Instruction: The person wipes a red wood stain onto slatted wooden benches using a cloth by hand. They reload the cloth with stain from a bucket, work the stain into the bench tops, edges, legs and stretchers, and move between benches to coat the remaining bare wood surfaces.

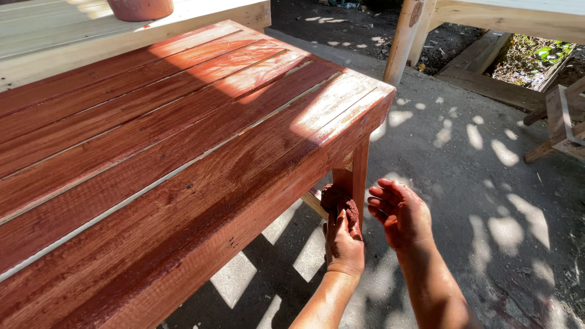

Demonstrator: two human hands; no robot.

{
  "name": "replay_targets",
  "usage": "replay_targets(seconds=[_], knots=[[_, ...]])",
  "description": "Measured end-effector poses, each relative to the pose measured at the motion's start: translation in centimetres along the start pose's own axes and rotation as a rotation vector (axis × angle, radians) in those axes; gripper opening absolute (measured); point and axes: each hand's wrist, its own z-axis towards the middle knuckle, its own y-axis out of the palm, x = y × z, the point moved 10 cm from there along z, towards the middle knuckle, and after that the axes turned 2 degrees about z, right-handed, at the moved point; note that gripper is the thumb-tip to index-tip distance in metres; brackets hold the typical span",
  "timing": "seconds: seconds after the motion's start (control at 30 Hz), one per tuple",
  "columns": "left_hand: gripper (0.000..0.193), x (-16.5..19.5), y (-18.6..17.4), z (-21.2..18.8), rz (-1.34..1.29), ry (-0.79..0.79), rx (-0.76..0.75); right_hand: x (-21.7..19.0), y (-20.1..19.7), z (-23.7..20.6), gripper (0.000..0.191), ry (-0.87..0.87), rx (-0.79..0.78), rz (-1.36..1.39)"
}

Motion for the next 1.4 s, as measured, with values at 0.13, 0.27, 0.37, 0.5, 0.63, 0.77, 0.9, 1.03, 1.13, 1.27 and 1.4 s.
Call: replay_targets(seconds=[0.13, 0.27, 0.37, 0.5, 0.63, 0.77, 0.9, 1.03, 1.13, 1.27, 1.4], knots=[[0.036, -1.0, -0.7, -0.9, -0.208, -0.246, -0.027, 1.2, 2.6, -0.8, 0.029, -0.006, -0.047, -0.048], [0.028, -1.7, -1.3, -0.8, -1.001, -0.413, -0.095, 1.3, 4.4, -1.2, 0.029, -0.013, -0.098, -0.038], [0.034, -2.7, -3.8, 0.0, -0.26, -0.299, -0.111, 1.0, 4.3, -1.2, 0.028, -0.021, -0.086, -0.059], [0.052, 3.5, -5.6, 0.5, 0.569, 0.374, 0.346, 0.9, 3.1, -1.0, 0.029, -0.004, -0.032, -0.066], [0.07, 0.6, -3.0, 3.3, 0.698, 0.309, 0.043, 0.8, 1.8, -0.6, 0.025, 0.015, -0.004, -0.075], [0.068, 1.8, -7.4, 6.5, 0.739, 0.556, 0.132, 0.6, -0.5, -0.5, 0.023, 0.031, 0.056, -0.127], [0.067, 4.1, -10.6, 12.9, 0.526, 0.548, 0.115, 0.7, -2.4, -0.4, 0.023, 0.026, 0.077, -0.153], [0.065, 3.7, -9.4, 12.7, 0.335, 0.509, 0.117, 1.0, -3.7, -0.6, 0.024, 0.048, 0.092, -0.195], [0.064, 2.1, -8.3, 12.3, 0.177, 0.446, 0.124, 1.0, -4.2, -0.9, 0.026, 0.053, 0.099, -0.206], [0.063, -1.0, -10.0, 14.5, -0.183, 0.291, 0.145, 0.9, -4.1, -1.0, 0.026, 0.054, 0.086, -0.203], [0.062, -7.6, -6.7, 9.6, -0.623, 0.081, 0.195, 1.3, -3.1, -0.7, 0.025, 0.036, 0.055, -0.155]])
